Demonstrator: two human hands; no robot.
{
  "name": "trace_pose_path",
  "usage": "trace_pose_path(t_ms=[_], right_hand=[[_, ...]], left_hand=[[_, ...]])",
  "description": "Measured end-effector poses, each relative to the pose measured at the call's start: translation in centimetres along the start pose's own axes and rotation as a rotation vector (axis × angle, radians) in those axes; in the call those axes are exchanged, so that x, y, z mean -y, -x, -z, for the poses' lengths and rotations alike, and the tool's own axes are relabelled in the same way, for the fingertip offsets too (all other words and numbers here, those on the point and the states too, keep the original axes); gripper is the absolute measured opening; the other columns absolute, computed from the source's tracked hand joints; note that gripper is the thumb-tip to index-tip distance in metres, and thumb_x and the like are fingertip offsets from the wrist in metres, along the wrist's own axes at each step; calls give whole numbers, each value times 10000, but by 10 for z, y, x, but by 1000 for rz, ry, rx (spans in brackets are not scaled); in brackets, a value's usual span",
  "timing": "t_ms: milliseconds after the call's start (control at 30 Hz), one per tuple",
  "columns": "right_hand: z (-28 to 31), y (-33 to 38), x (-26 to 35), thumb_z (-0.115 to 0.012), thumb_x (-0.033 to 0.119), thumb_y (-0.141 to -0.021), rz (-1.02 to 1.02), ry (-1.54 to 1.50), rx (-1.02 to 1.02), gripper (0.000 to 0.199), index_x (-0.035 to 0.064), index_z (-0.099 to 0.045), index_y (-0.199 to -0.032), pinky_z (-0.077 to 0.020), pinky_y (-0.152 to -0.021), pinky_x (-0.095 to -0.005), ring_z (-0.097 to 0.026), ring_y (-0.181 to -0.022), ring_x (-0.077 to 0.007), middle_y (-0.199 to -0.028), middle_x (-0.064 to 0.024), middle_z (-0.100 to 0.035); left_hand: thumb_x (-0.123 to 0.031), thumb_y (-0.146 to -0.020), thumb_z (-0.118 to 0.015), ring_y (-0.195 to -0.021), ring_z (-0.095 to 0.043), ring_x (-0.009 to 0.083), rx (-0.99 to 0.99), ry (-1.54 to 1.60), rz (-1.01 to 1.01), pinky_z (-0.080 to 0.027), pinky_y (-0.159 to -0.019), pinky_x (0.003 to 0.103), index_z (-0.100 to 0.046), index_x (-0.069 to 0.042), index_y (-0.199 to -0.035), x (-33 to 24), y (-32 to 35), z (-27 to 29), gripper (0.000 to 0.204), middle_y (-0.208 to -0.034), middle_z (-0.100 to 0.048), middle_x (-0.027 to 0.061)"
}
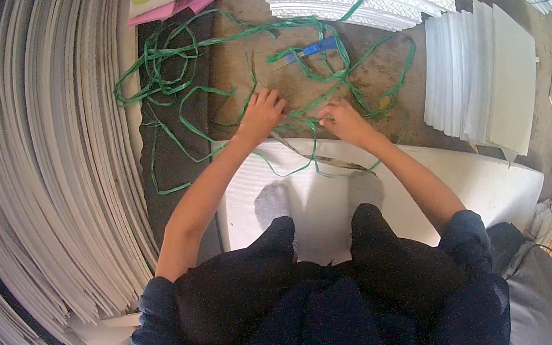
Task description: The person gathers a length of green plastic strapping and wraps it around a stack of white paper sheets. They tie the strapping into a secure knot to hold the bundle together, then use a blue utility knife to cut the excess strap. Finally, the person places the completed bundle onto a larger stack of similar paper bundles.
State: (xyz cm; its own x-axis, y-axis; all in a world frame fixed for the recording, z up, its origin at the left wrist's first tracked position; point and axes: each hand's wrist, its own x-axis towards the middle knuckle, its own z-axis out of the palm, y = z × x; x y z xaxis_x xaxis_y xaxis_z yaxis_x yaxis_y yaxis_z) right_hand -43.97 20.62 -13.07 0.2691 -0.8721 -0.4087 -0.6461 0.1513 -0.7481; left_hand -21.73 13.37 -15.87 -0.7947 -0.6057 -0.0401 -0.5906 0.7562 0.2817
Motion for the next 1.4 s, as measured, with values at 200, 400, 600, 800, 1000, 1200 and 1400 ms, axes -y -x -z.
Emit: trace_pose_path(t_ms=[200, 400, 600, 800, 1000, 1200, 1400], right_hand=[[-9, -8, 11, -517, 262, -861, 14, -381, -184, 252, 26, -546, -945, -411, -750, -305, -520, -872, -190, -891, -98, -557], [62, 16, -10, -429, 246, -911, -233, -996, -390, 184, 88, -497, -847, -241, -423, -186, -290, -470, -26, -575, 65, -332], [88, 64, -123, -393, 278, -919, -644, -565, -801, 257, 42, -488, -877, -256, -384, -227, -297, -422, -67, -523, 37, -324], [49, 68, -149, -488, 200, -857, -649, 446, -753, 374, -43, -419, -1132, -431, -756, -393, -519, -897, -293, -1029, -183, -510], [49, 19, -28, -556, 111, -768, -140, 514, -646, 425, -31, -429, -1147, -312, -931, -435, -358, -1095, -377, -1184, -220, -407], [19, 7, -6, -545, 105, -766, 56, 235, -310, 318, 23, -509, -1071, -326, -922, -419, -373, -1074, -335, -1133, -156, -444], [11, 2, -9, -533, 140, -824, 84, 36, -283, 260, 21, -503, -1053, -311, -936, -373, -367, -1100, -288, -1137, -147, -425]], left_hand=[[-170, -801, -556, -753, -599, 301, 89, 732, 190, -452, -627, 391, -479, -61, -944, -35, -24, 36, 195, -823, -603, 154], [-218, -832, -526, -737, -592, 350, -244, 493, 495, -467, -618, 414, -500, -76, -973, 30, 3, 61, 201, -805, -614, 154], [-202, -850, -502, -716, -582, 350, -500, 158, 968, -441, -617, 433, -476, -52, -929, 139, 102, 93, 171, -779, -603, 159], [-71, -722, -536, -972, -463, 320, -624, -385, 804, -378, -818, 413, -508, -73, -1000, 75, 55, 88, 279, -1019, -505, 134], [-115, -695, -598, -1061, -416, 272, -177, -36, -9, -368, -853, 411, -490, -64, -1072, 13, -10, 43, 396, -1080, -460, 111], [-237, -757, -605, -1072, -403, 259, 48, -86, 124, -380, -838, 401, -466, -74, -1045, -2, -33, -6, 359, -1075, -452, 101], [-206, -796, -563, -849, -532, 316, -77, 310, 139, -425, -712, 395, -457, -64, -924, -4, -31, -10, 219, -877, -555, 137]])
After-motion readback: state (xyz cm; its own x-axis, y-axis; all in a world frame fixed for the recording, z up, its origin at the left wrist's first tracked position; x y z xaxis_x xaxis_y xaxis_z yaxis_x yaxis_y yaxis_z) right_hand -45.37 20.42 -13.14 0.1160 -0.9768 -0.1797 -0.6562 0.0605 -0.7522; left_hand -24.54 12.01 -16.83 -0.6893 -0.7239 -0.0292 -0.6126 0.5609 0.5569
